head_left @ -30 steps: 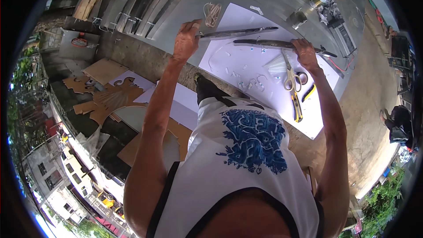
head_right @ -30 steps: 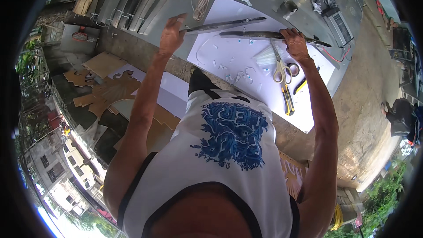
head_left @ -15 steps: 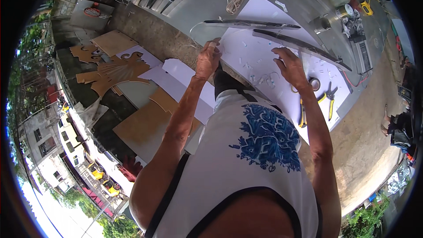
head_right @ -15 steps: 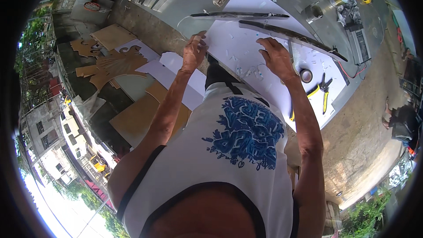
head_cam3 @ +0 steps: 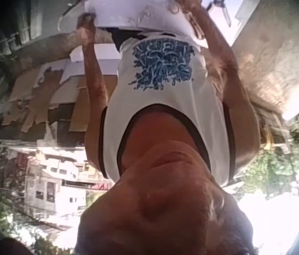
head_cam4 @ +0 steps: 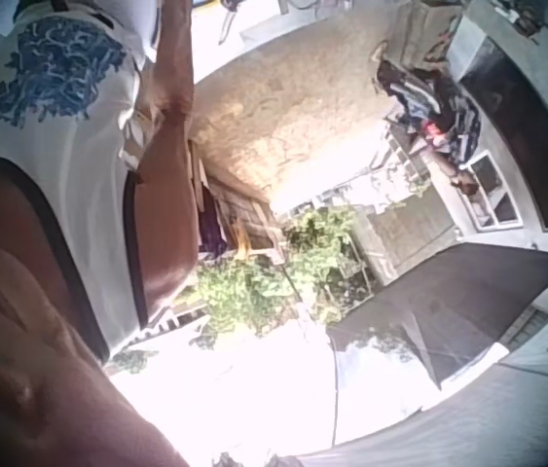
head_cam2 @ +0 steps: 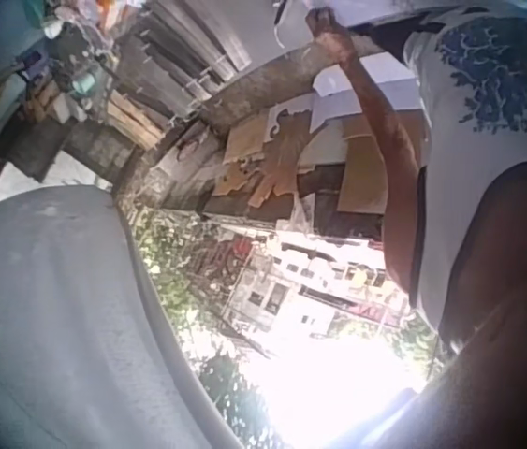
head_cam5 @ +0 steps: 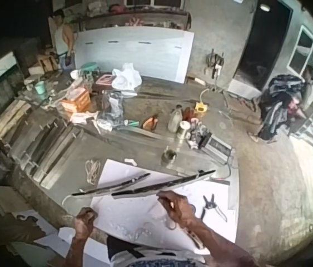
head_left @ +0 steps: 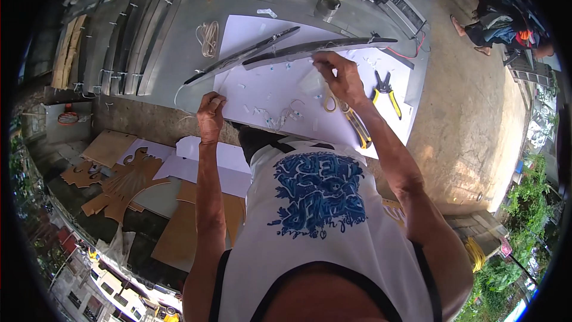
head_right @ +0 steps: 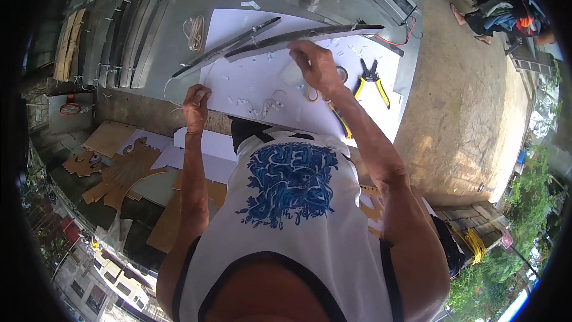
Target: The person assembles LED light strips by cutting them, stripping the wire ends, and soldering them to a power source. They then test the connection to verify the lights turn on and place the finished strips onto a metal rack.
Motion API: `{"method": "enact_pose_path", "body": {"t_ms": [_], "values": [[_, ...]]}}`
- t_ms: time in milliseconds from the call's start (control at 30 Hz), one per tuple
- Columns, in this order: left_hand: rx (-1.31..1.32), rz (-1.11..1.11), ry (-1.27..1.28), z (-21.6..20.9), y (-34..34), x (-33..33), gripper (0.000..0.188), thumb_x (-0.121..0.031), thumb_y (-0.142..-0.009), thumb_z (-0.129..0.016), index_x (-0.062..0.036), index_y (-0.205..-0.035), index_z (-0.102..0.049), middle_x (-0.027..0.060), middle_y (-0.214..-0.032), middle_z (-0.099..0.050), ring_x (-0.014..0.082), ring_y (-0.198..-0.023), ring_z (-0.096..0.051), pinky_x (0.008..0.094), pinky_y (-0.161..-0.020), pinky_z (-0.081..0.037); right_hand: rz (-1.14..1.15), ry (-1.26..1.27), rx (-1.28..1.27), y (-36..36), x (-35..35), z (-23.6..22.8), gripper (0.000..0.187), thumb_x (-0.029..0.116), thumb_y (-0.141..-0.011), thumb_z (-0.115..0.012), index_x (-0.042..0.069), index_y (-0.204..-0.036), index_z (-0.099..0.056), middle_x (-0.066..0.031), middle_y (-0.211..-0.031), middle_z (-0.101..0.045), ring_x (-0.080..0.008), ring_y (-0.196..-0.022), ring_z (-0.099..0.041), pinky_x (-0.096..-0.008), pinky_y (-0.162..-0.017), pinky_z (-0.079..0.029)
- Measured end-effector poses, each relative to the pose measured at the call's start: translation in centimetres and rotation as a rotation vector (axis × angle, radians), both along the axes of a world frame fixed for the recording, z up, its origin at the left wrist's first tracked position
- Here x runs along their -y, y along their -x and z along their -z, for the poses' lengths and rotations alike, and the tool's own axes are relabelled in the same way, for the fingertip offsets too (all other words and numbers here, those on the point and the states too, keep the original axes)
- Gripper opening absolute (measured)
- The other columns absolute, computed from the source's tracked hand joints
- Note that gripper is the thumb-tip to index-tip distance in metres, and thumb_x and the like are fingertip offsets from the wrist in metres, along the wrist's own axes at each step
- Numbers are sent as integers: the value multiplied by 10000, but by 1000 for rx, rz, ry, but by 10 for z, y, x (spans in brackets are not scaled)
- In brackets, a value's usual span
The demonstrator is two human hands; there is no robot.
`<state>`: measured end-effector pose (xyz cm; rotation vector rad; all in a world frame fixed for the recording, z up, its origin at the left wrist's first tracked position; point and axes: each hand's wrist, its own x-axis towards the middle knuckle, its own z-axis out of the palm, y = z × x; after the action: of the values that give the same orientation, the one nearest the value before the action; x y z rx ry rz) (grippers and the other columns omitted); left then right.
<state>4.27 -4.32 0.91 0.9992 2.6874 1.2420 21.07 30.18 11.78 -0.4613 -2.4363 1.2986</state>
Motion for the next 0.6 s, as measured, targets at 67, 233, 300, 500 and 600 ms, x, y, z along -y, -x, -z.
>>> {"method": "enact_pose_path", "body": {"t_ms": [67, 233, 300, 500, 600], "values": [[32, -36, 15, -8, -4, 1, 160, 54, -818, -753, -46, -943, -758, 104, -1057, -700, 253, -909, -700, 344, -775, -575, 284, -68, 18, -16, -55, 6, 125, 54, -923, -659, 36, -1044, -688, -160, -905, -735, -290, -773, -724, -378, -683, -557], [234, -73, -213, -41, -18, -17, 134, 30, -825, -761, -69, -916, -763, 62, -1161, -712, 215, -1014, -687, 340, -878, -561, 549, -603, 241, -96, -220, 97, 180, 67, -867, -626, 88, -1036, -684, -133, -984, -720, -354, -947, -676, -450, -828, -533], [306, -52, -258, -61, -21, -27, 133, 31, -825, -758, -66, -915, -760, 73, -1180, -708, 221, -1030, -682, 343, -894, -553, 484, -600, 347, -98, -225, 105, 200, 121, -862, -676, 102, -1061, -681, -107, -1056, -697, -344, -1056, -634, -483, -885, -499], [296, 177, -181, -104, -22, -90, 143, 43, -823, -742, -38, -941, -750, 107, -1223, -697, 227, -1075, -660, 357, -951, -529, 280, -591, 478, -94, -247, 113, 276, 207, -815, -766, 115, -1062, -686, -79, -1035, -680, -307, -1068, -633, -492, -873, -487], [464, 268, -254, -101, -23, -121, 143, 58, -835, -724, -15, -958, -738, 107, -1201, -701, 202, -1020, -678, 332, -910, -549, 180, -317, 526, -91, -268, 109, 235, 180, -787, -753, 78, -992, -697, -113, -986, -694, -311, -973, -679, -441, -831, -522]]}}
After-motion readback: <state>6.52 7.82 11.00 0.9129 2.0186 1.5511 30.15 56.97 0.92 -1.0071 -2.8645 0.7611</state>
